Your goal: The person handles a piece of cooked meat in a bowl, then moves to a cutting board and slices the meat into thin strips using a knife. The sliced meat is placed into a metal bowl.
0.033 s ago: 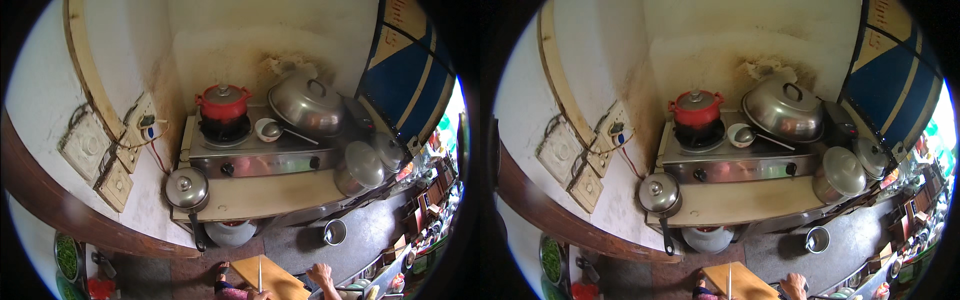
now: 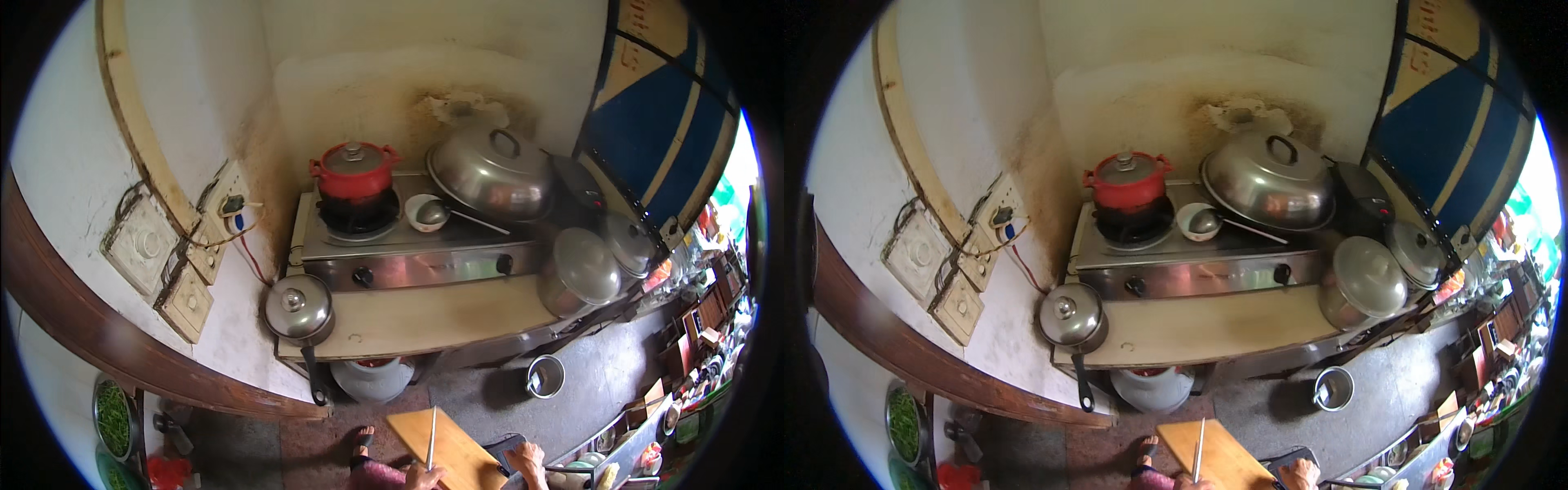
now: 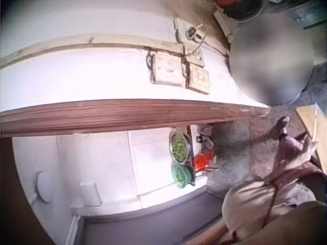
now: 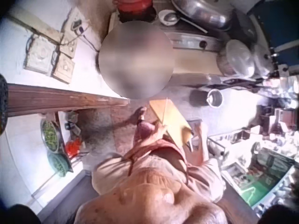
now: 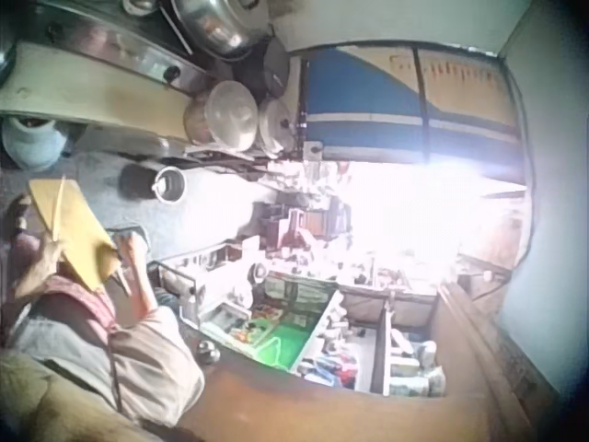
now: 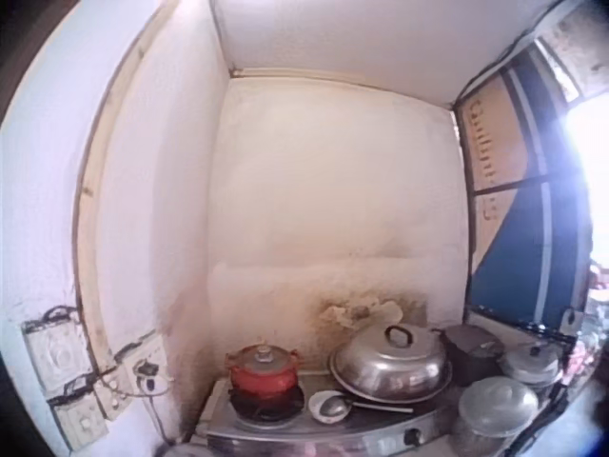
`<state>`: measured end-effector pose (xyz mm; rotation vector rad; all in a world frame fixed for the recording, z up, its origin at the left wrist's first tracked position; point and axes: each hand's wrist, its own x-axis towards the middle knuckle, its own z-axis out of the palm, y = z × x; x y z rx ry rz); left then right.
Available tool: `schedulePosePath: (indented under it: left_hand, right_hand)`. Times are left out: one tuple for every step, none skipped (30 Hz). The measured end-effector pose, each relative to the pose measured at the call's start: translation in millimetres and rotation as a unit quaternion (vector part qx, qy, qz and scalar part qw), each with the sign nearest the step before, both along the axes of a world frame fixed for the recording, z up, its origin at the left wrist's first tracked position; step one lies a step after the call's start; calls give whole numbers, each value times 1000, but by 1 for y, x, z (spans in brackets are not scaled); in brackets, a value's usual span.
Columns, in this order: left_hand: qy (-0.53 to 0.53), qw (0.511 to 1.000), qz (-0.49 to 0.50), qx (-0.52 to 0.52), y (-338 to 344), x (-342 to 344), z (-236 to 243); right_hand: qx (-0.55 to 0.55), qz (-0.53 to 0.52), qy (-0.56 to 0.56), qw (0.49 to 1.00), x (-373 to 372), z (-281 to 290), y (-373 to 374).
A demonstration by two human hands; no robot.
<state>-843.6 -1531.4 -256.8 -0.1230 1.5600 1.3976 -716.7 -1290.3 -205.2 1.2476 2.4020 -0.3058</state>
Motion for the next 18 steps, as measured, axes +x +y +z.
schedulePosePath:
  left_hand:
    - [19, 1000, -24, -1, 9, 1, -1]
    - [27, 998, -54, 15, 21, 2, 4]
    - [28, 996, -83, 32, 34, 2, 9]
    - [-19, 994, -98, 45, 41, -9, 45]
    - [-72, 988, -117, 65, 53, -19, 85]
    - [-51, 982, -176, 49, 74, -14, 101]
    - [-7, 978, -173, 112, 79, -14, 83]
    - [-14, 979, -178, 95, 91, -12, 99]
    - [-22, 978, -190, 79, 109, -11, 123]
    - [-17, 976, -197, 91, 121, -11, 138]
    - [-22, 972, -211, 105, 132, -11, 149]
    - [-34, 966, -224, 123, 145, -19, 146]
    - [-65, 958, -239, 144, 159, -19, 143]
    - [-72, 951, -267, 139, 175, -21, 147]
    - [-75, 945, -286, 141, 197, -22, 150]
    - [-66, 935, -328, 117, 214, -24, 162]
    - [-53, 926, -360, 100, 229, -24, 172]
    - [-46, 896, -428, 105, 241, -23, 171]
  right_hand:
    - [4, -68, 8, 998, 46, -22, -6]
    - [36, -75, 87, 993, 101, -69, -7]
    - [70, -82, 165, 980, 144, -114, -5]
    - [-35, -164, 136, 976, 143, -91, -21]
    - [-19, -222, 127, 967, 125, -37, -20]
    - [-3, -179, 143, 974, 153, -32, -19]
    - [-2, -119, 173, 978, 159, -44, -18]
    - [-127, -261, 191, 938, 160, -34, -20]
    - [-243, -398, 219, 857, 155, -9, -10]
    - [-271, -444, 240, 820, 156, -4, -6]
    - [-288, -477, 243, 794, 160, 2, -2]
    - [-292, -474, 258, 790, 144, 32, 4]
    - [-294, -501, 273, 767, 152, 36, 5]
    - [-313, -528, 292, 734, 153, 38, 5]
    - [-328, -542, 314, 707, 152, 43, 7]
    - [-325, -581, 329, 670, 141, 53, 4]
    - [-322, -610, 343, 638, 139, 62, 4]
    - [-281, -593, 362, 662, 153, 45, -7]
